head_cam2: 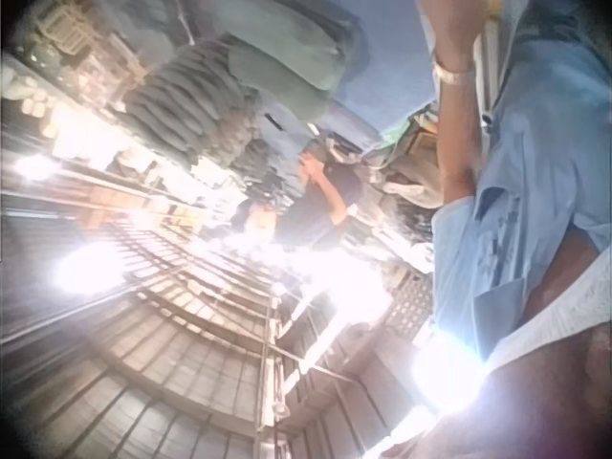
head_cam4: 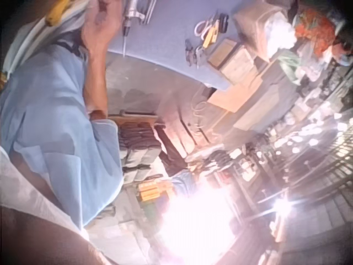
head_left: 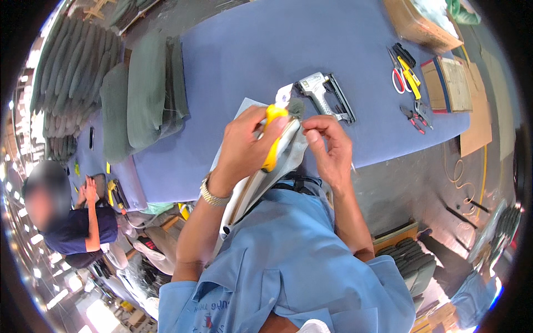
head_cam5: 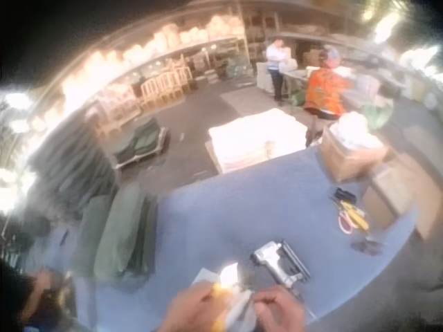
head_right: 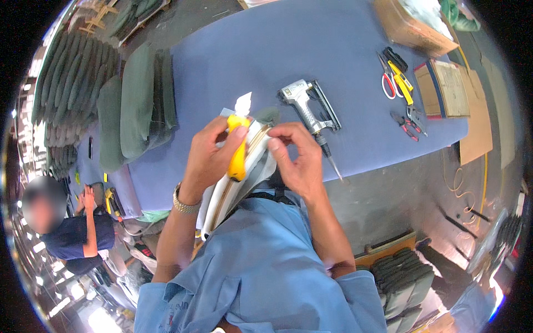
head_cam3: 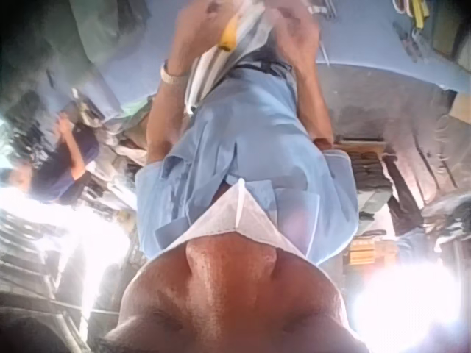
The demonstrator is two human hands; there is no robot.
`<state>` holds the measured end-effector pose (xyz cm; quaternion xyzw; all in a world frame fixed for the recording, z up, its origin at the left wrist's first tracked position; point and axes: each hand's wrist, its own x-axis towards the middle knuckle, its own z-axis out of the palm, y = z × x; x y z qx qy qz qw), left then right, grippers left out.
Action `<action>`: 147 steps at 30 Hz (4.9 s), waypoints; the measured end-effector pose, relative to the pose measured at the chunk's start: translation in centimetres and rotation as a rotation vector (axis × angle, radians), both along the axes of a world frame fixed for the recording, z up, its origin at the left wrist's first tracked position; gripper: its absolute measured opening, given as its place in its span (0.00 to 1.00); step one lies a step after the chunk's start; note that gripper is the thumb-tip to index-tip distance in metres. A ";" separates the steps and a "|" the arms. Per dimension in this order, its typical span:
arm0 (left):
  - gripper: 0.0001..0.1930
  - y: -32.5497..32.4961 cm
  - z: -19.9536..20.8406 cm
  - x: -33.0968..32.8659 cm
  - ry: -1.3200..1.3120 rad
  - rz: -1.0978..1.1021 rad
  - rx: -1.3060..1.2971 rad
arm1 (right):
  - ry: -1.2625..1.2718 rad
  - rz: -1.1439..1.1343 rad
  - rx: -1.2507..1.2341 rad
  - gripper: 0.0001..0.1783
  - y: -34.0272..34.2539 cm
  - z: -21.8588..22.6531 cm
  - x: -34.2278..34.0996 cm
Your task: The person wraps green fabric around cylindrical cushion cores, staples the fabric to the core using a pneumatic staple gun, and trims excess fabric with a utility knife. The person repeats this process for multiple cushions on a blue workbench.
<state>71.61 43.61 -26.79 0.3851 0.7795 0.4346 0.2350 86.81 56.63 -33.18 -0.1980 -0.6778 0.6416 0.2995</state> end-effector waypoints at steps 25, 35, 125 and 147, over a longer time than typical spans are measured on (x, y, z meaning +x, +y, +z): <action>0.53 2.6 -8.8 1.1 0.279 -0.310 -0.225 | -0.439 -0.507 0.227 0.25 17.1 -7.4 1.6; 0.37 1.3 -15.0 0.9 0.114 -0.241 0.096 | -0.472 0.011 0.074 0.26 -0.9 -2.9 -2.1; 0.36 4.5 -9.8 -6.7 -0.004 -0.547 -0.312 | 0.215 -0.185 -0.710 0.17 -5.6 -11.7 -6.1; 0.32 4.2 -9.0 -1.1 0.457 -0.327 -0.279 | -0.895 -0.219 0.555 0.42 8.3 -16.7 -5.8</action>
